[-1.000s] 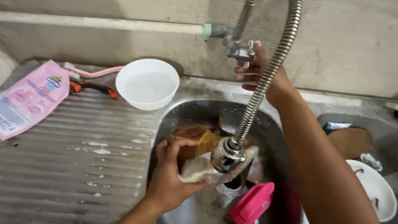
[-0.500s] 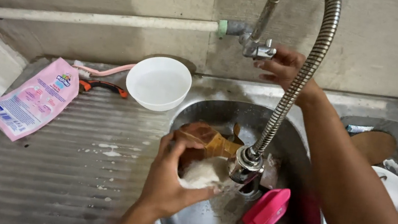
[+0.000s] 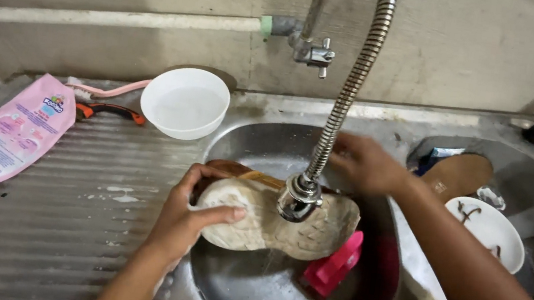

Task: The person scrubs a brown leather shoe with a pink sponge in a kitchen sink, rinses it under running water, and then uses a wooden block to scrub the sole and sides. The shoe is handled repeatedly, turned over, and rinsed multiple times.

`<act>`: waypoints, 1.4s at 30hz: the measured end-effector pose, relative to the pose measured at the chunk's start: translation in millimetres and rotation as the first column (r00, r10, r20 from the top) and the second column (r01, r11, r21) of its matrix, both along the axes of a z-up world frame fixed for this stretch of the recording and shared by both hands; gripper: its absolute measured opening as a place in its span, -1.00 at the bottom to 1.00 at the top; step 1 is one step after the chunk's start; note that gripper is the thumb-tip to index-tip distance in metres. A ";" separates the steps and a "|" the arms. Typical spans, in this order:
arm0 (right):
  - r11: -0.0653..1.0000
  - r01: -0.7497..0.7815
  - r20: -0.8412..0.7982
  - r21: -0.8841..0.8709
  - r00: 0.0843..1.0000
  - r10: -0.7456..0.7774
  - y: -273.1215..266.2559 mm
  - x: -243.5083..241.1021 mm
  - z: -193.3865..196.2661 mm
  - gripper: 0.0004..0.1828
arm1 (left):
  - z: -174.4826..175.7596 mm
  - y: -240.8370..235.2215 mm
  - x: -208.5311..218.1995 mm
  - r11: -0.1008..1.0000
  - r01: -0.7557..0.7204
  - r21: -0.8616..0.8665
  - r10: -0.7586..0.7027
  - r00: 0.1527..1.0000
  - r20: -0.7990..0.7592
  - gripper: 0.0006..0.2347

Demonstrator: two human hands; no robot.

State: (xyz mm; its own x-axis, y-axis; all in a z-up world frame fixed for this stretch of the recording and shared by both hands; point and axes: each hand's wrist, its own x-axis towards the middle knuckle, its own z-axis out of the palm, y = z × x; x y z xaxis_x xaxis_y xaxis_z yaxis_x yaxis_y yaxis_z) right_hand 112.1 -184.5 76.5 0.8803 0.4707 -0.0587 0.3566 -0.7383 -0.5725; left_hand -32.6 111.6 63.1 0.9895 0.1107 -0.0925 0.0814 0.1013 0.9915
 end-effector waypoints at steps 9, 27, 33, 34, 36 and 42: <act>0.946 -0.163 -0.278 0.279 0.930 0.242 -55.0 -79.7 -4.3 -0.23 | -17.6 2.4 5.3 0.965 -0.078 -0.250 0.018 0.972 -0.236 -0.66; 0.872 0.016 -0.413 0.489 0.885 0.216 14.2 -116.0 -39.5 0.11 | 2.1 58.2 8.7 0.959 -0.283 0.013 0.282 0.947 -0.156 -0.54; 0.847 -0.087 -0.351 0.524 0.884 0.308 22.0 -131.0 -47.5 -0.18 | 8.6 65.5 5.5 0.950 -0.280 0.135 0.297 0.946 -0.132 -0.54; 0.847 -0.088 -0.354 0.524 0.882 0.311 21.1 -131.8 -51.6 -0.18 | 6.6 67.9 5.9 0.950 -0.283 0.135 0.300 0.944 -0.135 -0.54; 0.842 -0.114 -0.364 0.527 0.865 0.345 18.2 -133.4 -59.4 -0.26 | 2.4 71.5 8.1 0.948 -0.275 0.157 0.294 0.949 -0.116 -0.54; 0.829 -0.145 -0.403 0.539 0.820 0.405 24.4 -133.3 -36.8 -0.24 | 8.9 69.7 4.0 0.952 -0.287 0.105 0.297 0.950 -0.097 -0.59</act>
State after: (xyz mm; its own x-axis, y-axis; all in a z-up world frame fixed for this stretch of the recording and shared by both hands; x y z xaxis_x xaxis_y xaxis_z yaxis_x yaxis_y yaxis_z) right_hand -21.2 -160.2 39.7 0.6216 0.7699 -0.1445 0.0827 -0.2479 -0.9652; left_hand -28.6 181.3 72.0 0.8968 0.4060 -0.1759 0.1706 0.0495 0.9841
